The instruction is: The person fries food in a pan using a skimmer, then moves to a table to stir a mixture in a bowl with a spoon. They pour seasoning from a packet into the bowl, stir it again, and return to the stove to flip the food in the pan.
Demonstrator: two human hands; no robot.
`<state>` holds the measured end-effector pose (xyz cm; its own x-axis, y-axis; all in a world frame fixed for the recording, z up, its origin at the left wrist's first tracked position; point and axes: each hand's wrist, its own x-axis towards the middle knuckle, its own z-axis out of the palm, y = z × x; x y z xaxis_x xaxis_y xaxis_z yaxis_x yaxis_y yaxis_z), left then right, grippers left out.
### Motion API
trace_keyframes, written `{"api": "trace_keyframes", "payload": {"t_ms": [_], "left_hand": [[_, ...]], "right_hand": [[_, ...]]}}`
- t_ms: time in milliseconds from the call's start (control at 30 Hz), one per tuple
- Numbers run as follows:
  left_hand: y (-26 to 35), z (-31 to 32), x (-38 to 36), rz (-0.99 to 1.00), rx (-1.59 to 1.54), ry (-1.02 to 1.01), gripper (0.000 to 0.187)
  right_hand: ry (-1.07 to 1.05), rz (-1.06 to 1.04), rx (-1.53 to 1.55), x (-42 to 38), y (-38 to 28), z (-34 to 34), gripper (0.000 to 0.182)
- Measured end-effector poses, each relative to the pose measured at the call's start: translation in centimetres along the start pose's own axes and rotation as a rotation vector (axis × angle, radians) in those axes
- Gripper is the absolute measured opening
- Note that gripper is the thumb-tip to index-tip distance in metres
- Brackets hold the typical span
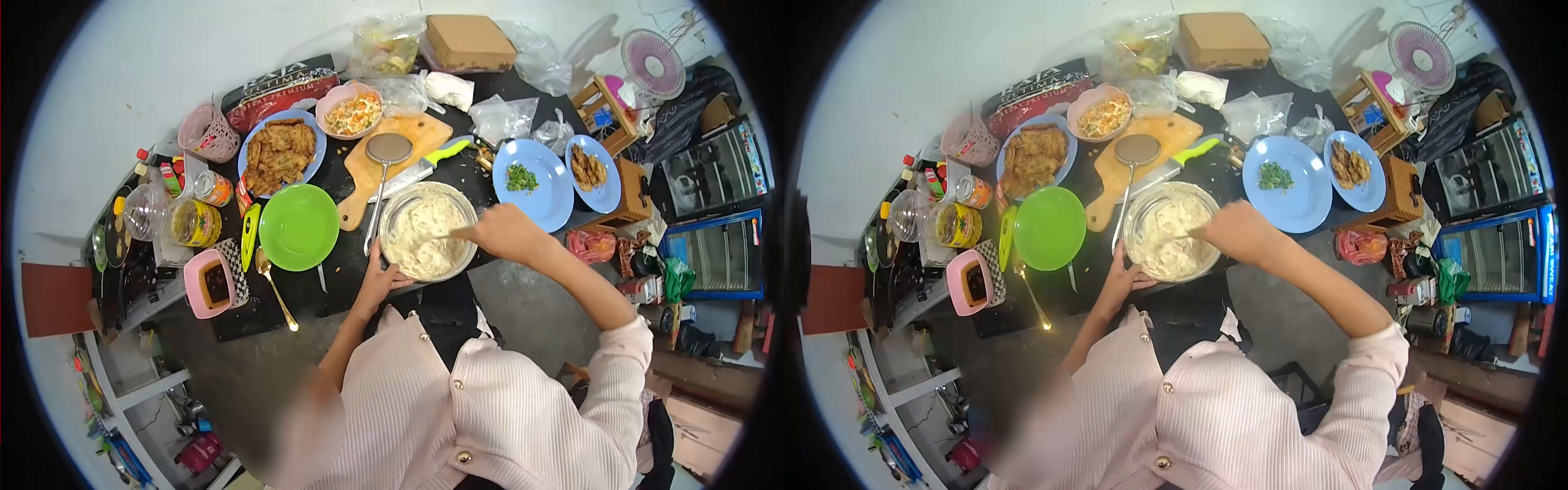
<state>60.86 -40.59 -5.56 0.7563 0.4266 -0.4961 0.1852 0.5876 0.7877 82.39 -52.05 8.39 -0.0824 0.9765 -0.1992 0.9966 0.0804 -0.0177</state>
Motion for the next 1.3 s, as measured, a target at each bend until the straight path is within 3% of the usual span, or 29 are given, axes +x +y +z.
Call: {"api": "trace_keyframes", "payload": {"t_ms": [167, 400, 533, 567, 767, 867, 967, 1100, 1200, 1233, 1300], "left_hand": [[-0.3, -0.1, 0.1, -0.005, -0.035, -0.050, 0.072], [-0.2, -0.1, -0.2, -0.031, -0.009, -0.025, 0.072], [0.3, 0.1, -0.5, -0.030, -0.021, -0.029, 0.071], [0.5, 0.2, -0.6, -0.007, -0.007, -0.042, 0.070], [-0.1, -0.1, -0.3, -0.007, -0.031, -0.036, 0.070], [-0.7, -0.2, 0.2, -0.023, -0.035, -0.028, 0.071], [-0.7, -0.2, 0.3, -0.024, -0.047, -0.024, 0.072], [-0.1, 0.4, 0.0, 0.022, -0.008, 0.024, 0.069], [0.6, 0.8, -0.1, -0.016, -0.005, 0.028, 0.069], [0.4, 0.6, -0.1, 0.009, 0.009, 0.018, 0.068], [0.1, 0.5, 0.1, -0.006, 0.001, 0.019, 0.068]], "right_hand": [[-0.116, 0.147, 0.048, -1.5, 0.0, 1.9, 0.033], [-0.036, 0.201, 0.065, -1.6, 0.3, -3.5, 0.024], [-0.063, 0.167, 0.219, 0.2, -1.2, 2.6, 0.021], [-0.030, 0.241, 0.279, 0.7, -1.4, 3.3, 0.018], [0.147, 0.269, 0.133, 1.7, 1.2, 0.1, 0.018], [0.210, 0.213, -0.182, 3.7, 1.6, 0.4, 0.017], [0.045, 0.179, -0.313, 5.2, 2.0, 2.5, 0.011], [-0.289, 0.231, -0.354, 5.0, 0.5, -0.7, 0.010], [-0.574, 0.195, -0.250, 6.6, 2.6, -1.2, 0.011], [-0.800, 0.135, -0.173, 7.9, 4.3, -1.1, 0.015], [-1.092, 0.225, 0.154, 9.3, 7.6, 2.0, 0.016]]}}
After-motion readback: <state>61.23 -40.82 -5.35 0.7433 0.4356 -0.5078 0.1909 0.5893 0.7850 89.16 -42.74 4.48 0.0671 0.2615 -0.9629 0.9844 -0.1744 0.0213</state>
